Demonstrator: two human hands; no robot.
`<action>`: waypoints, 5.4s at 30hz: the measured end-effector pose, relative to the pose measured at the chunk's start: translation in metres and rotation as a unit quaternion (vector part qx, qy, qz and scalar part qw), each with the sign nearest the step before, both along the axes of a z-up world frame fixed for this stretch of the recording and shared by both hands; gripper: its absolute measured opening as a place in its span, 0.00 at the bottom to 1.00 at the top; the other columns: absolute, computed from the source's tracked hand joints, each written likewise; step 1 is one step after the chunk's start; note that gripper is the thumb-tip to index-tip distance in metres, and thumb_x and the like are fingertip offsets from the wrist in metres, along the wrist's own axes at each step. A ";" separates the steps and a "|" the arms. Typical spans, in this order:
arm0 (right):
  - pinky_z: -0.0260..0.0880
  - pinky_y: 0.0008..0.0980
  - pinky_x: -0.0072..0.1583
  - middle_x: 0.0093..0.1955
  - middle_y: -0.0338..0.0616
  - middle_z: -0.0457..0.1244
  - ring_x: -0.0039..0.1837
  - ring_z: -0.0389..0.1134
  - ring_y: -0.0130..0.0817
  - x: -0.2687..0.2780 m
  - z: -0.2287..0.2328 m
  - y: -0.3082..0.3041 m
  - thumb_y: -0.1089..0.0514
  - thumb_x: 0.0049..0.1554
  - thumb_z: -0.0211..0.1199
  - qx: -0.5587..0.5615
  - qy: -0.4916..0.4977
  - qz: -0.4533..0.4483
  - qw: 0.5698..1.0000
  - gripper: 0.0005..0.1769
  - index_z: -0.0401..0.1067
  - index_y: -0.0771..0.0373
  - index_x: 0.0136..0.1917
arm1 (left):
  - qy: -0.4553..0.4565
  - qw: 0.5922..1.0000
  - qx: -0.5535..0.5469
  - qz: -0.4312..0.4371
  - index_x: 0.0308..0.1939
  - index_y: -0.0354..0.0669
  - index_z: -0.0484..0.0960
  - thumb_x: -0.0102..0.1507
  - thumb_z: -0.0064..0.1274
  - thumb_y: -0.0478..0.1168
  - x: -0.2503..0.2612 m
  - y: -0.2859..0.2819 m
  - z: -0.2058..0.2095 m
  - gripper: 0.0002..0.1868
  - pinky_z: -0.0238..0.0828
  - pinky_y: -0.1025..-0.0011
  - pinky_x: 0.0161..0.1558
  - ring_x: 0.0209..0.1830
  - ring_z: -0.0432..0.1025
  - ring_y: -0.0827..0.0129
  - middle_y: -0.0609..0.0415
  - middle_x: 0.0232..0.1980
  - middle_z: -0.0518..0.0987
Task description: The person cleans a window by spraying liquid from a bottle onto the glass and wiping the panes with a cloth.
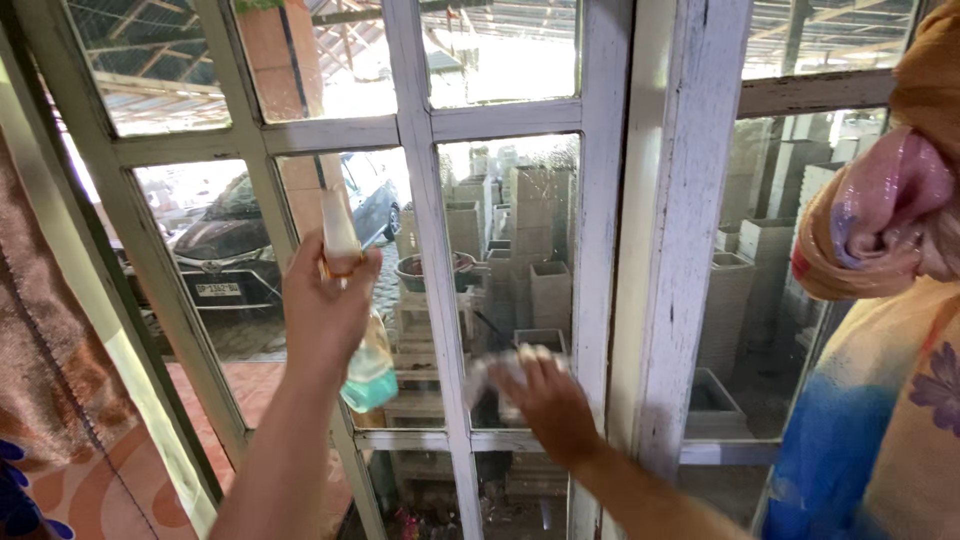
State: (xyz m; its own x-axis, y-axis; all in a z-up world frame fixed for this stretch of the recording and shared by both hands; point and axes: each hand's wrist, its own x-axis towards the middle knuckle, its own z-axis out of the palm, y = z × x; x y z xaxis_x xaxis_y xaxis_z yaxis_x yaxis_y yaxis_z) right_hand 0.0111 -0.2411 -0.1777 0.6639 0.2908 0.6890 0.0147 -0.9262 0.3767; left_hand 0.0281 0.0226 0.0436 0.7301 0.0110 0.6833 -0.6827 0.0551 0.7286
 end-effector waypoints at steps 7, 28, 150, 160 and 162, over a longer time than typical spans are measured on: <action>0.68 0.56 0.57 0.66 0.57 0.62 0.65 0.62 0.57 -0.006 0.221 0.013 0.62 0.59 0.65 0.193 -0.229 -0.062 0.952 0.29 0.67 0.50 0.73 | -0.076 0.996 0.052 -0.014 0.63 0.36 0.61 0.61 0.60 0.46 0.047 -0.025 0.068 0.33 0.78 0.65 0.49 0.53 0.79 0.59 0.43 0.60 0.75; 0.77 0.46 0.52 0.65 0.63 0.61 0.67 0.61 0.62 -0.019 0.213 0.025 0.72 0.52 0.63 0.138 -0.129 -0.050 0.981 0.38 0.68 0.39 0.70 | -0.238 0.913 0.287 0.165 0.52 0.36 0.81 0.58 0.61 0.49 0.104 -0.023 0.114 0.25 0.72 0.60 0.55 0.53 0.74 0.51 0.46 0.55 0.77; 0.78 0.37 0.51 0.60 0.47 0.64 0.59 0.66 0.45 0.143 0.013 0.039 0.58 0.55 0.66 0.017 -0.108 -0.025 0.994 0.15 0.78 0.50 0.56 | -0.292 0.830 0.413 0.235 0.43 0.33 0.85 0.56 0.62 0.49 0.179 -0.042 0.088 0.22 0.56 0.58 0.70 0.76 0.51 0.40 0.38 0.72 0.60; 0.75 0.40 0.42 0.64 0.47 0.61 0.62 0.62 0.52 0.124 0.245 0.068 0.64 0.53 0.72 0.139 -0.280 0.031 0.949 0.23 0.74 0.50 0.61 | -0.225 0.824 0.461 0.239 0.50 0.39 0.84 0.57 0.58 0.54 0.159 -0.038 0.099 0.25 0.46 0.60 0.74 0.77 0.48 0.41 0.39 0.71 0.60; 0.74 0.41 0.44 0.62 0.44 0.62 0.61 0.62 0.50 0.119 0.259 0.078 0.64 0.51 0.71 0.150 -0.298 0.033 0.942 0.25 0.75 0.47 0.61 | -0.238 0.838 0.430 0.237 0.51 0.34 0.83 0.57 0.58 0.56 0.158 -0.038 0.098 0.29 0.50 0.61 0.71 0.77 0.49 0.41 0.37 0.73 0.59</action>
State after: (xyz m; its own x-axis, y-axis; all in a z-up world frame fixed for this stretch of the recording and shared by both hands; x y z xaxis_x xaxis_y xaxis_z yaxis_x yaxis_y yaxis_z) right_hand 0.1306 -0.1630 0.0812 0.1213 0.0499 0.9914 -0.0559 -0.9968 0.0570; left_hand 0.1857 -0.0159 0.1413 0.4248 -0.4237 0.8000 -0.7039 -0.7103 -0.0025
